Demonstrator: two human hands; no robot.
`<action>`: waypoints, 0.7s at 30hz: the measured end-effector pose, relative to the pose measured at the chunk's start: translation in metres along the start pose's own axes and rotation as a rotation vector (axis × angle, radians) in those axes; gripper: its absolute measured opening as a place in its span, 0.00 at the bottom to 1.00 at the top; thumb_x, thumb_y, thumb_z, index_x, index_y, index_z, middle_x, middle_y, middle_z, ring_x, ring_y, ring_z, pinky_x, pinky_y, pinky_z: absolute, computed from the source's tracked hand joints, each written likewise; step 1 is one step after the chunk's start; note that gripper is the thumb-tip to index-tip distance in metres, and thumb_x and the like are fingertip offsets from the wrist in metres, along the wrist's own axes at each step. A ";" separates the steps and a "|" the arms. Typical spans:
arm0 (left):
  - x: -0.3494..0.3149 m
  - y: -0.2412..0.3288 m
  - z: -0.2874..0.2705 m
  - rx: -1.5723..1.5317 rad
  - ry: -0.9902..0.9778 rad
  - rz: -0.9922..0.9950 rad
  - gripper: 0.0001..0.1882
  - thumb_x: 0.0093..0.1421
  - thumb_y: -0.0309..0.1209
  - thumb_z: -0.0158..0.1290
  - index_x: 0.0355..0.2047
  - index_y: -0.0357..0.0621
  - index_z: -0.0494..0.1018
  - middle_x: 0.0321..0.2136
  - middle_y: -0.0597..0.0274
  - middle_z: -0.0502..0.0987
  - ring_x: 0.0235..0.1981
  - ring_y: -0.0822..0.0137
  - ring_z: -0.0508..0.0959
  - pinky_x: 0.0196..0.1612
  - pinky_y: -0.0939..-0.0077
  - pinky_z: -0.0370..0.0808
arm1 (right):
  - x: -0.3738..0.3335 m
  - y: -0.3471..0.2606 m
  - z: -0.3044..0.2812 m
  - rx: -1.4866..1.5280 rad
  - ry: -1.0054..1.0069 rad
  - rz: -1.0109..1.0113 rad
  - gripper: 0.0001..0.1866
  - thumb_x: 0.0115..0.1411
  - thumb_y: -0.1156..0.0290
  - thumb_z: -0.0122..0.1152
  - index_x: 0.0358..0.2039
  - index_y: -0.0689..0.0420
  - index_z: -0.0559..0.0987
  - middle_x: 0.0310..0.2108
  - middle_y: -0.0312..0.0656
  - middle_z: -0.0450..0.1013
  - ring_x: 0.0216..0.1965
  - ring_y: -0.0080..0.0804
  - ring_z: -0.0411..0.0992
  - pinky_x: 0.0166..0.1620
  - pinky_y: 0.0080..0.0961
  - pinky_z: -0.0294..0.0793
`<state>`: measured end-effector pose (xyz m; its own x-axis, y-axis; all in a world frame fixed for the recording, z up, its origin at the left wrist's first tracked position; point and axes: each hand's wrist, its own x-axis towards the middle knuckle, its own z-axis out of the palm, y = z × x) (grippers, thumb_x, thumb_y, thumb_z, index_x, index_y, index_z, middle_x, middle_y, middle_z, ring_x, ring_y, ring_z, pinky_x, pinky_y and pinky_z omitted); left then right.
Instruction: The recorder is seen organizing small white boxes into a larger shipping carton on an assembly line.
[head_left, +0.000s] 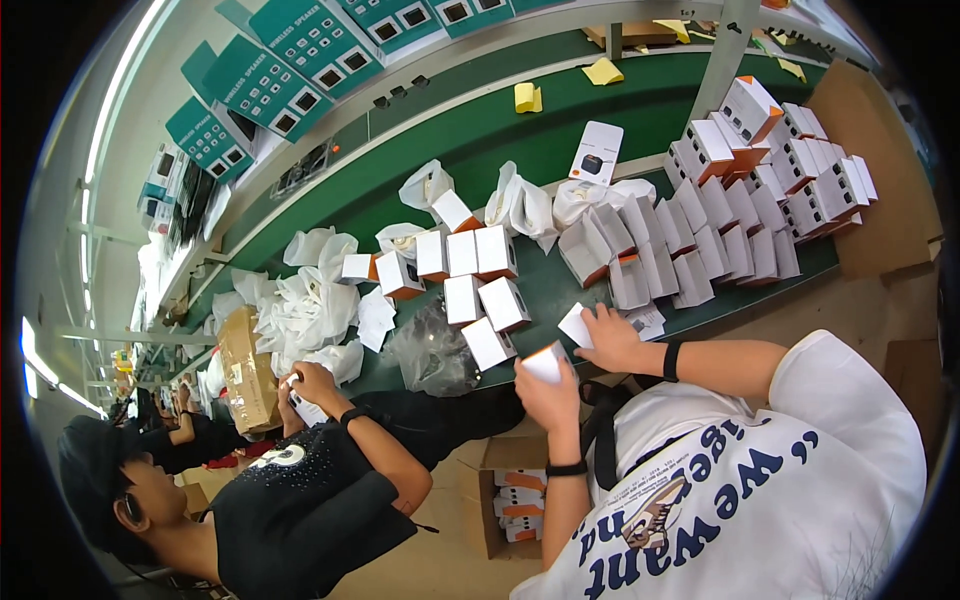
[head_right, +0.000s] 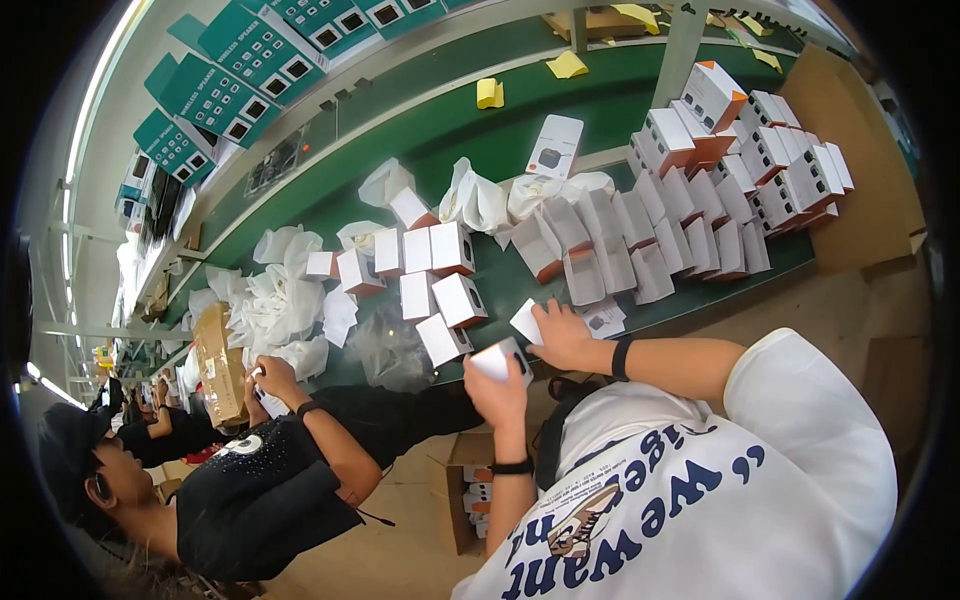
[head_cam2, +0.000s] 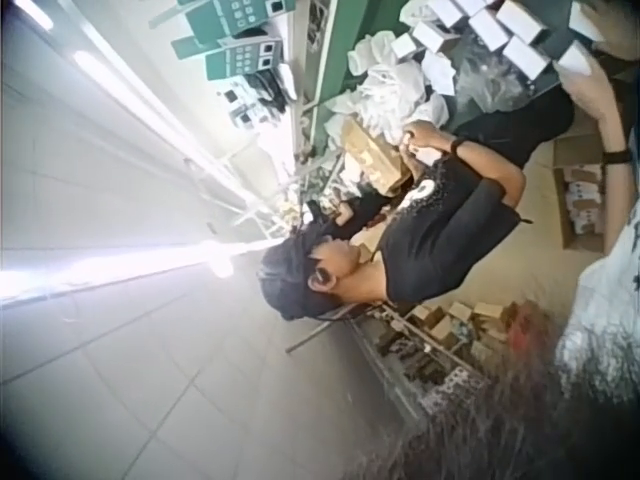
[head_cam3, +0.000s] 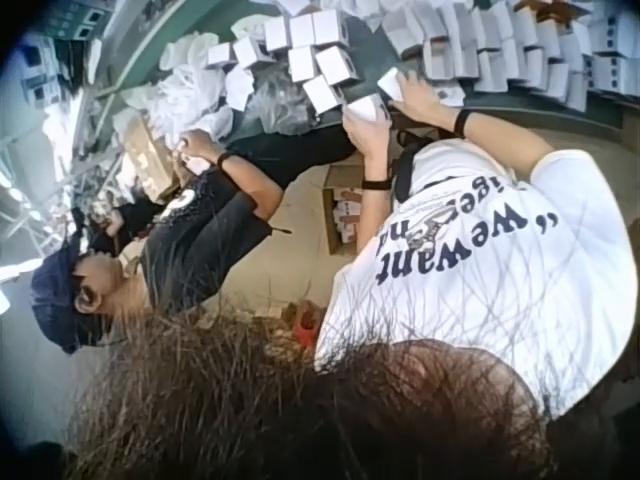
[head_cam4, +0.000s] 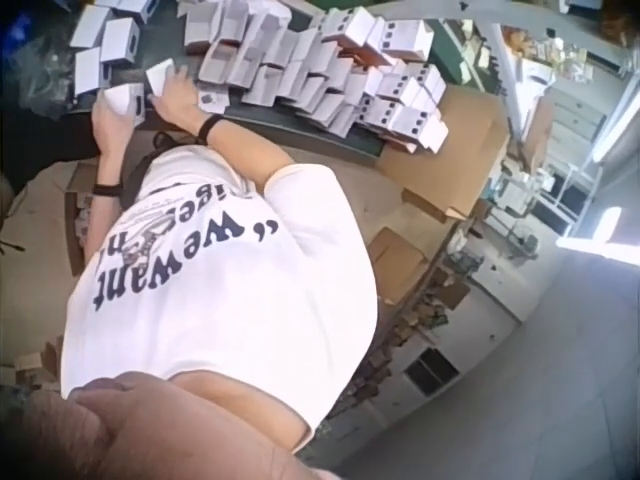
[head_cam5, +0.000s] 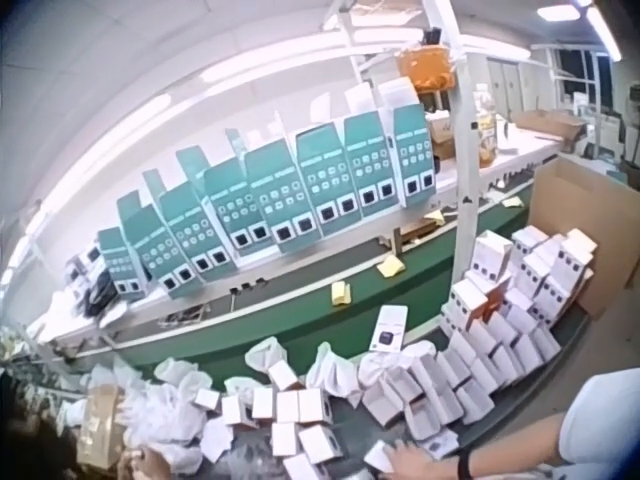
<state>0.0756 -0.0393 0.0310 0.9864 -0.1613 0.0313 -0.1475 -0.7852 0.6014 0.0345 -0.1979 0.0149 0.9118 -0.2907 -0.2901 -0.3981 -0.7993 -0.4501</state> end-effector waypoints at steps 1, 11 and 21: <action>0.006 0.003 0.015 -0.013 0.022 0.026 0.42 0.57 0.44 0.65 0.61 0.27 0.63 0.50 0.33 0.74 0.52 0.35 0.73 0.55 0.49 0.71 | 0.003 -0.001 0.006 0.079 0.033 0.050 0.34 0.56 0.55 0.68 0.53 0.63 0.64 0.49 0.59 0.66 0.51 0.61 0.70 0.51 0.50 0.75; 0.098 0.004 0.029 0.187 0.097 -0.175 0.45 0.56 0.57 0.61 0.62 0.37 0.63 0.62 0.35 0.58 0.67 0.39 0.55 0.62 0.32 0.55 | 0.012 -0.035 0.002 0.005 0.058 0.168 0.53 0.53 0.35 0.64 0.73 0.42 0.55 0.76 0.55 0.35 0.71 0.73 0.42 0.55 0.78 0.62; 0.099 -0.002 0.040 0.370 -0.033 -0.301 0.50 0.43 0.58 0.68 0.63 0.54 0.61 0.65 0.36 0.51 0.66 0.38 0.55 0.57 0.30 0.60 | 0.023 -0.037 0.005 0.009 -0.030 0.328 0.51 0.52 0.39 0.67 0.72 0.42 0.56 0.76 0.55 0.34 0.70 0.71 0.42 0.54 0.75 0.65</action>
<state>0.1710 -0.0775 0.0006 0.9873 0.0914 -0.1298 0.1222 -0.9593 0.2547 0.0694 -0.1719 0.0209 0.7315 -0.5163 -0.4454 -0.6711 -0.6608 -0.3361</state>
